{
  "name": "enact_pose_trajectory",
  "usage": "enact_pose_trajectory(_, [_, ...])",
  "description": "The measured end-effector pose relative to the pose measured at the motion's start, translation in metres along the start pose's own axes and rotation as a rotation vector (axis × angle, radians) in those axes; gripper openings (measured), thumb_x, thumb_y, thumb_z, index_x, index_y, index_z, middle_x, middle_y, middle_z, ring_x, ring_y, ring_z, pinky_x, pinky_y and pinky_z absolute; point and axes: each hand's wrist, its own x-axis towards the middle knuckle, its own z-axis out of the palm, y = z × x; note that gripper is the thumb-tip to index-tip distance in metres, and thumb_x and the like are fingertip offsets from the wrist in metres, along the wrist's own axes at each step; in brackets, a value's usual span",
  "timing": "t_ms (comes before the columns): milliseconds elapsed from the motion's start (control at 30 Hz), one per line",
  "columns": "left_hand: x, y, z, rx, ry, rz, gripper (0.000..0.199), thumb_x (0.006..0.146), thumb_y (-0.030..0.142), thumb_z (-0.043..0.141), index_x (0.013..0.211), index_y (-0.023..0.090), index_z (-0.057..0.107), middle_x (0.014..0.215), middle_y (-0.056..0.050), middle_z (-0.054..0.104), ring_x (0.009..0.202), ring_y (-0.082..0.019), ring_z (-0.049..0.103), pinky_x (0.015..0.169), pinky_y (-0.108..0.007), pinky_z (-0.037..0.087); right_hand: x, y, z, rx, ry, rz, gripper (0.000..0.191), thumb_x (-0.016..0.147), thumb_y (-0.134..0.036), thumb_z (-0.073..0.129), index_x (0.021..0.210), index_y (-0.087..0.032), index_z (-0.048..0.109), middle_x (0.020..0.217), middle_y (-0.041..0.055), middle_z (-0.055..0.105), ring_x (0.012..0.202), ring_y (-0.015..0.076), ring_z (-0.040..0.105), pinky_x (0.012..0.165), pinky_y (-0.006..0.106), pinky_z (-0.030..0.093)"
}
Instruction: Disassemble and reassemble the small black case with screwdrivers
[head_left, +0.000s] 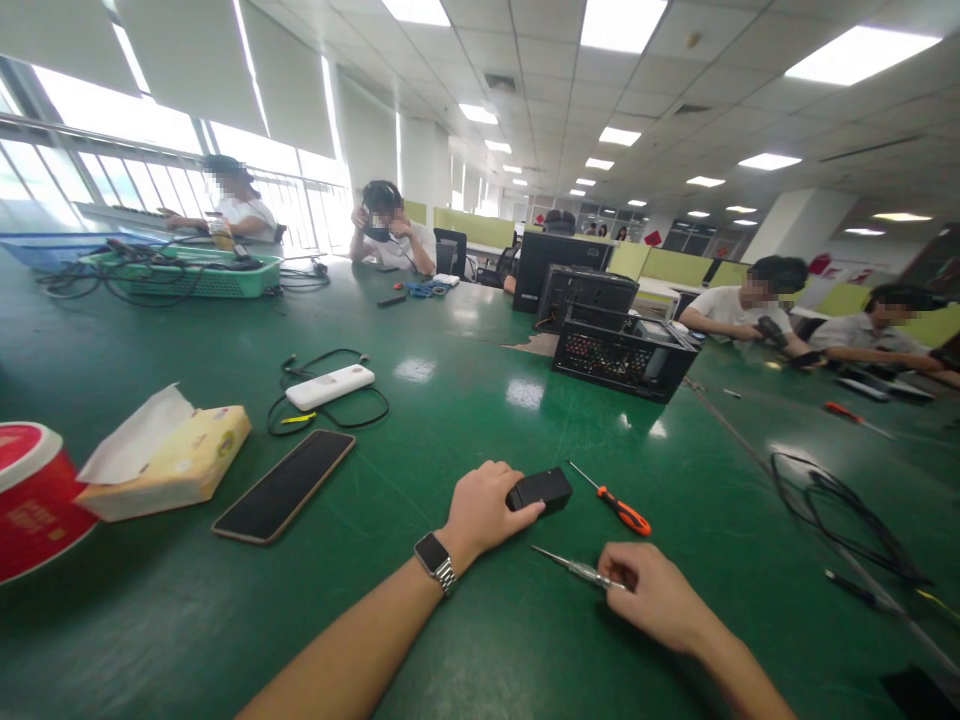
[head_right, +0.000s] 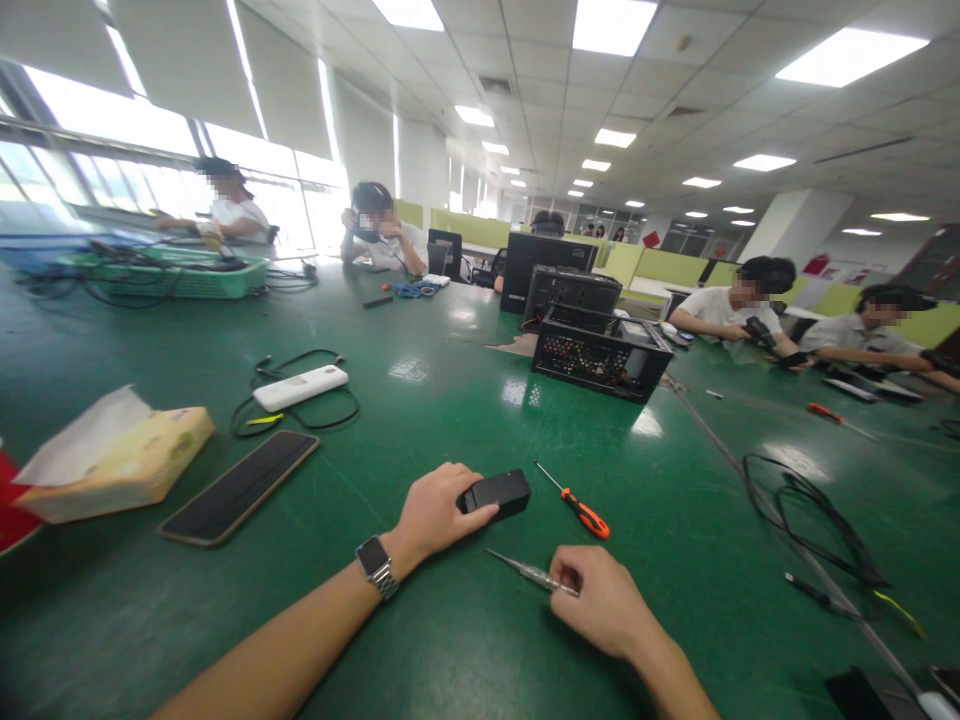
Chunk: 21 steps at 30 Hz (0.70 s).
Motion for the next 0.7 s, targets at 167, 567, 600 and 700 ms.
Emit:
enact_pose_trajectory(167, [0.0009, -0.0008, 0.0006, 0.033, -0.030, 0.012, 0.041, 0.084, 0.056, 0.059, 0.100, 0.020, 0.071, 0.090, -0.005, 0.068, 0.086, -0.022, 0.061, 0.073, -0.031, 0.046, 0.0040, -0.0073, 0.0056, -0.095, 0.023, -0.057, 0.020, 0.069, -0.015, 0.050, 0.078, -0.023, 0.066, 0.075, -0.0012, 0.060, 0.069, 0.0145, 0.055, 0.063, 0.025, 0.037])
enact_pose_trajectory(567, [0.0017, 0.0038, -0.0033, 0.090, -0.071, 0.014, 0.042, 0.086, 0.057, 0.057, 0.098, 0.019, 0.071, 0.089, -0.007, 0.068, 0.085, -0.024, 0.062, 0.071, -0.032, 0.047, 0.0037, -0.0050, 0.0049, -0.039, 0.013, -0.052, 0.023, 0.080, -0.026, 0.052, 0.098, -0.022, 0.065, 0.087, 0.0019, 0.062, 0.074, 0.0164, 0.055, 0.068, 0.029, 0.043])
enact_pose_trajectory(600, [0.0016, 0.0040, -0.0033, 0.092, -0.070, 0.010, 0.042, 0.085, 0.057, 0.057, 0.098, 0.019, 0.071, 0.088, -0.007, 0.068, 0.085, -0.024, 0.062, 0.071, -0.031, 0.047, 0.0038, -0.0052, 0.0044, -0.036, 0.008, -0.051, 0.023, 0.081, -0.028, 0.052, 0.098, -0.022, 0.065, 0.088, 0.0019, 0.062, 0.074, 0.0163, 0.055, 0.068, 0.029, 0.043])
enact_pose_trajectory(700, [0.0015, 0.0038, -0.0030, 0.091, -0.067, 0.005, 0.043, 0.084, 0.058, 0.058, 0.098, 0.019, 0.071, 0.087, -0.007, 0.067, 0.085, -0.024, 0.062, 0.071, -0.031, 0.048, 0.0037, -0.0066, 0.0030, -0.036, -0.002, -0.053, 0.022, 0.082, -0.030, 0.053, 0.098, -0.022, 0.065, 0.087, 0.0019, 0.062, 0.073, 0.0161, 0.055, 0.068, 0.029, 0.043])
